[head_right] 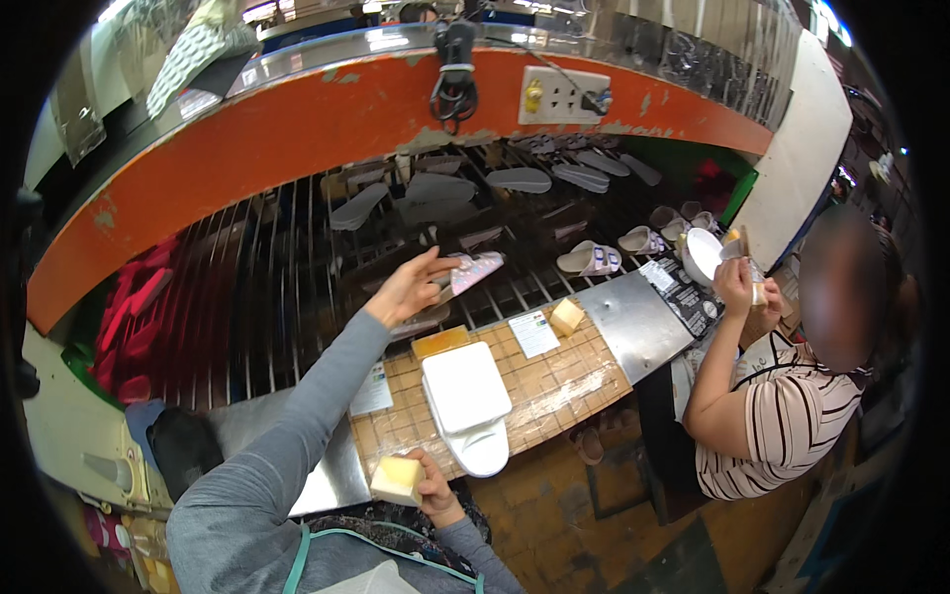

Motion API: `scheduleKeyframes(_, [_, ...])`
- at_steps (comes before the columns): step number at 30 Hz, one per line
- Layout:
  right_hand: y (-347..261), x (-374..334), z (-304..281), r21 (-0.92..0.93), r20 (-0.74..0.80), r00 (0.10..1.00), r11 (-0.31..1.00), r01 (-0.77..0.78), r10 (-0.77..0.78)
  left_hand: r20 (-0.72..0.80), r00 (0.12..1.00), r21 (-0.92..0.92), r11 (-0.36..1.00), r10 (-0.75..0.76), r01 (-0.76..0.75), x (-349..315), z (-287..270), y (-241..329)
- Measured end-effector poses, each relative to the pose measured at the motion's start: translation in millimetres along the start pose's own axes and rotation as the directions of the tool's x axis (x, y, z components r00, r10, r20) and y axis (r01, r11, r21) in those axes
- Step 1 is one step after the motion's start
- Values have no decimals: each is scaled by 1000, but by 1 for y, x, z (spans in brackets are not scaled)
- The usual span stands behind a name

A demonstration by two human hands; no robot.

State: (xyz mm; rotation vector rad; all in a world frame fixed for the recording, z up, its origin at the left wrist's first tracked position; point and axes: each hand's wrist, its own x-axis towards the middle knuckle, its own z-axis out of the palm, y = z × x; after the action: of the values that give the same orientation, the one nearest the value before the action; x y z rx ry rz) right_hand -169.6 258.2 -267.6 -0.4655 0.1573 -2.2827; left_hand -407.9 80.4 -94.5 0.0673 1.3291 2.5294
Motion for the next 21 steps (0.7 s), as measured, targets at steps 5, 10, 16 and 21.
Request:
scheduleKeyframes(5, [-1,1,23,-134,-138,990,991,17,-36,-205,926,463,865,318,-194,-177,35,4])
scheduleKeyframes(10, [-6,-7,63,-655,-196,952,754,52,-236,-459,863,579,808,212,110,-295,51,-26])
scheduleKeyframes(16, [-56,-46,104,-928,232,726,-372,-35,-647,-321,789,922,364,524,133,-329,18,-91])
scheduleKeyframes(21, [-93,-50,102,-742,370,632,-626,-239,-681,7,796,985,-140,606,98,-310,2,-125])
